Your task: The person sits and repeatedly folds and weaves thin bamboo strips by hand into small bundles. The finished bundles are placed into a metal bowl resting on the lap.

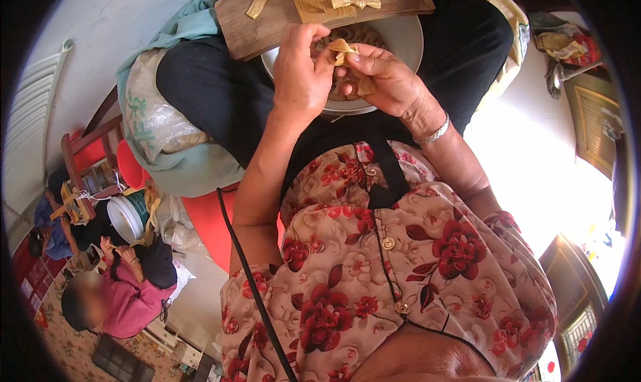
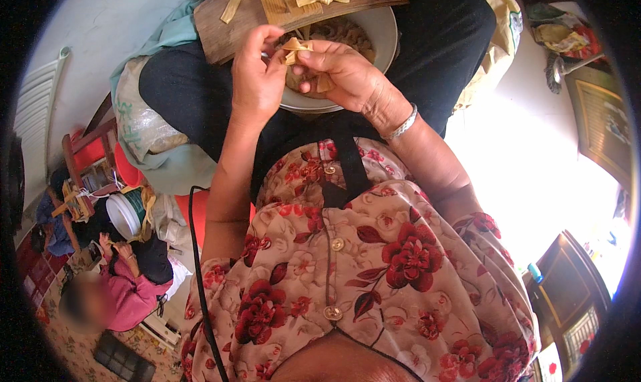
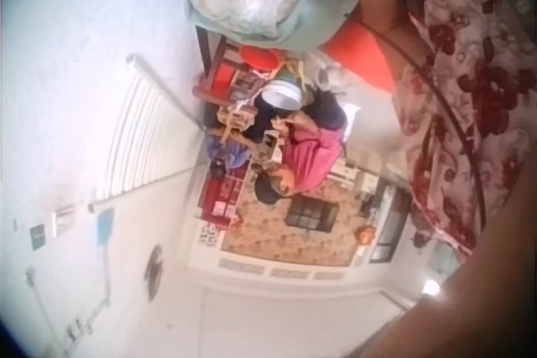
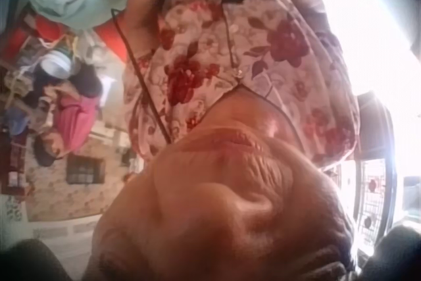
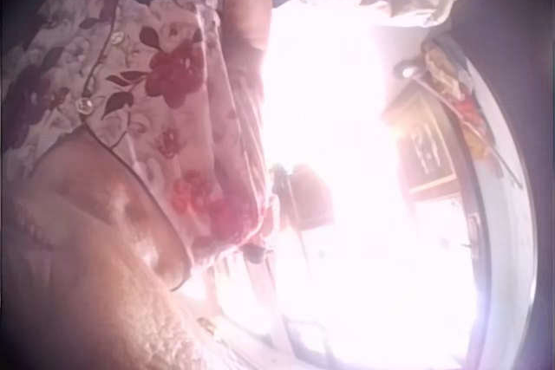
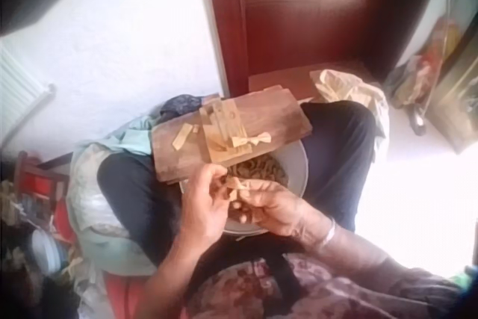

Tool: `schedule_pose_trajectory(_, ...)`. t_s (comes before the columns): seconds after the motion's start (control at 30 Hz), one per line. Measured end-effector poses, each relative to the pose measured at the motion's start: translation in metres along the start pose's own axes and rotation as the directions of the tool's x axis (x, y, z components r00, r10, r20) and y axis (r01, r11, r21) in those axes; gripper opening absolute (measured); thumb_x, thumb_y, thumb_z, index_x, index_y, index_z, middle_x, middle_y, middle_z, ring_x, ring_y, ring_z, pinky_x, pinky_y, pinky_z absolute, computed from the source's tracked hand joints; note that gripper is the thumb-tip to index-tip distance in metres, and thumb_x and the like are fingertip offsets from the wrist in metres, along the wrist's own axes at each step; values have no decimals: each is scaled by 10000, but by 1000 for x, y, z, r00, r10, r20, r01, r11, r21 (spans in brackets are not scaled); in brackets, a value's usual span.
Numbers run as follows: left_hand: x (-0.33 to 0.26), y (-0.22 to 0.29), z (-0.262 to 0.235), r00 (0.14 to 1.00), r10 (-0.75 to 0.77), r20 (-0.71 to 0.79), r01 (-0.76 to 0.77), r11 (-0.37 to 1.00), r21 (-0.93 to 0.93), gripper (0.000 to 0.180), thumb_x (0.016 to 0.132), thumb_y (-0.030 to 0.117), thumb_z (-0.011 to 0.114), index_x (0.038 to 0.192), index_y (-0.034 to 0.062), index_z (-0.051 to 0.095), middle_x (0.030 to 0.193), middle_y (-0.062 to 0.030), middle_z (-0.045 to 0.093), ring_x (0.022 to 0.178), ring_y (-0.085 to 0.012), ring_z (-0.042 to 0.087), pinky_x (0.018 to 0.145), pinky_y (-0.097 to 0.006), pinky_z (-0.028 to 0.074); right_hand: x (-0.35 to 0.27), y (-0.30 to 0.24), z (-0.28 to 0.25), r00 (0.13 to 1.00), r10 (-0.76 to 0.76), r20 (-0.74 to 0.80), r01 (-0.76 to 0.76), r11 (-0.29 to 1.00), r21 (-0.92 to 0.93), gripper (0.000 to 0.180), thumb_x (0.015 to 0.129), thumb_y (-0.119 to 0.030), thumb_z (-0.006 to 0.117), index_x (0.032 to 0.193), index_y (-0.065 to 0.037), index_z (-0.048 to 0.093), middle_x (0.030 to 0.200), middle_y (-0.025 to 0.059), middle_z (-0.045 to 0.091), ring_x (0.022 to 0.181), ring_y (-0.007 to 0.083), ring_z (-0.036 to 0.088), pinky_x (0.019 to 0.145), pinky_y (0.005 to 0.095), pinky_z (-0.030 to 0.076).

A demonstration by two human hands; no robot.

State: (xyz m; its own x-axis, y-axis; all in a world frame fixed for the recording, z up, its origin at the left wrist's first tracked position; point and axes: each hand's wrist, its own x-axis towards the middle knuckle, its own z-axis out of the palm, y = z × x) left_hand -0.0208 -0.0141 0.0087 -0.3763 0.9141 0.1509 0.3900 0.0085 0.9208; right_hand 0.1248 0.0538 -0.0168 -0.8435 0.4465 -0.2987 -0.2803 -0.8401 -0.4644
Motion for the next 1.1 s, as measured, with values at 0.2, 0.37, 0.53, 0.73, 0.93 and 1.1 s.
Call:
schedule_pose_trajectory(0.2, -11, 6, -6, 990, 136, 30, -139, 981, 139, 182, 808, 31, 661, 969, 31, 576, 845, -81, 594, 685, -201, 563, 617, -312, 470, -1, 1, -4, 968, -233, -96, 202, 945, -257, 201, 906, -133, 657, 1083, -39, 670, 915, 30, 679, 696, 92, 590, 623, 235, 502)
schedule_pose_trajectory(0.37, -6, 13, -13, 933, 336, 128, -350, 767, 538, 145, 869, 153, 634, 900, 31, 563, 802, -96, 581, 717, -303, 593, 613, -383, 470, 2, 2, -1, 957, -279, -80, 238, 913, -330, 218, 908, -133, 656, 1099, -29, 668, 873, 23, 670, 665, 90, 574, 619, 234, 506)
schedule_pose_trajectory(0.53, -1, 5, -13, 943, 299, 147, -332, 811, 482, 183, 847, 205, 652, 824, 53, 553, 771, -87, 559, 706, -316, 576, 586, -417, 465, -1, -4, 7, 987, -159, -20, 152, 969, -194, 243, 918, -144, 644, 1130, -24, 655, 839, 10, 651, 657, 83, 553, 630, 236, 503)
schedule_pose_trajectory(0.73, -5, 9, -10, 953, 292, -77, -224, 855, 468, 140, 859, 118, 663, 884, 29, 558, 801, -98, 588, 673, -265, 586, 604, -359, 476, 1, -4, 1, 956, -294, -16, 253, 846, -469, 241, 926, -145, 630, 1142, -40, 644, 889, 1, 654, 719, 70, 554, 628, 221, 477)
schedule_pose_trajectory(0.93, -16, -1, 4, 981, 142, -133, -126, 984, 124, 189, 829, 145, 696, 834, 41, 538, 797, -114, 565, 685, -313, 583, 588, -379, 463, 7, -2, 5, 991, -122, -58, 109, 975, -192, 208, 958, -179, 576, 1115, -62, 645, 952, 18, 669, 777, 86, 583, 644, 225, 462)
schedule_pose_trajectory(1.1, -17, 4, 1, 932, 303, -198, -206, 894, 397, 162, 830, 128, 681, 821, 45, 542, 774, -118, 553, 653, -322, 553, 565, -393, 444, 8, 0, 1, 998, -60, 36, 64, 989, -137, 206, 976, -230, 543, 1070, -78, 644, 937, 17, 666, 790, 98, 593, 677, 254, 473)
